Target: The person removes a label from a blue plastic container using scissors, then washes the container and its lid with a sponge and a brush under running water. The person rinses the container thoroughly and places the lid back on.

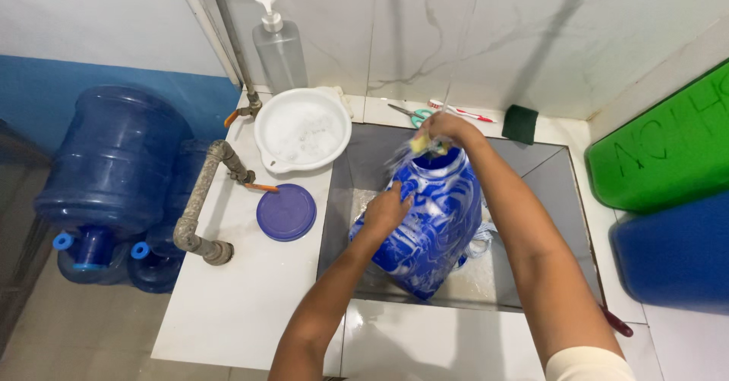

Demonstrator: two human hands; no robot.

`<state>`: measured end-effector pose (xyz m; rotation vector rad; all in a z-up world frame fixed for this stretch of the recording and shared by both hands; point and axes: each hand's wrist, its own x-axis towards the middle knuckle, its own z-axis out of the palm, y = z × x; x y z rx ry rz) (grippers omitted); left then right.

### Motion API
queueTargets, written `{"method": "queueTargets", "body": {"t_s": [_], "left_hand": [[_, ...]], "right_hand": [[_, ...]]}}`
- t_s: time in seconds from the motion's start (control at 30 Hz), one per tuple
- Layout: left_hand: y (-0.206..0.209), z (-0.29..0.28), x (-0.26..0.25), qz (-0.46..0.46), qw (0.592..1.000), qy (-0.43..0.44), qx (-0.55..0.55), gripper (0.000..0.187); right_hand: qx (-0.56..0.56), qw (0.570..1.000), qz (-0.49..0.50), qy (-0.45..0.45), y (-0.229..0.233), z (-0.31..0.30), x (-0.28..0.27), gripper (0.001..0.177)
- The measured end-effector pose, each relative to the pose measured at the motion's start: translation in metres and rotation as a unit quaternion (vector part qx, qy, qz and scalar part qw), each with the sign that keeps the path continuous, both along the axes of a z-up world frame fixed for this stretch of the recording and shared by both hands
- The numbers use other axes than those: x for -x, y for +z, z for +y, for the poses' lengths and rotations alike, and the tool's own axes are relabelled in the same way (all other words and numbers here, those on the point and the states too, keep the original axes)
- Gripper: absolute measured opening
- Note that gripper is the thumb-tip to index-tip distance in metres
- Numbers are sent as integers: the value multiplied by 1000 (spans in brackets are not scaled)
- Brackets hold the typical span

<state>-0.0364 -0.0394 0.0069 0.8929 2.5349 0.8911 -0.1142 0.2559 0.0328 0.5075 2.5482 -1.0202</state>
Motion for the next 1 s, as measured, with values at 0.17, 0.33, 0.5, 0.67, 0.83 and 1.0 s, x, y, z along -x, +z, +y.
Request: {"method": "queueTargets", "body": {"t_s": [0.17,0.33,0.5,0.67,0.83,1.0], "left_hand": [[-11,-4,16,-4,1000,17,-25,56],[-9,-10,15,-5,1000,16,-25,52],[-10,-12,18,-16,1000,25,-10,49],[-23,-18,25,-14,999,26,-16,49],[-24,-26,35,-35,998,37,-27,50],[-18,-31,35,-59,997,38,-31,51]], "right_hand": [[-255,899,104,341,19,3,22,29],[-209,966,46,147,60,-32,0,34],[5,1000,7,-8,80,-56,-14,26],[-69,997,23,-20,62,-42,-8,36],[76,995,59,-20,64,-43,-20,12],[77,994,71,-46,75,-49,-27,12]]}}
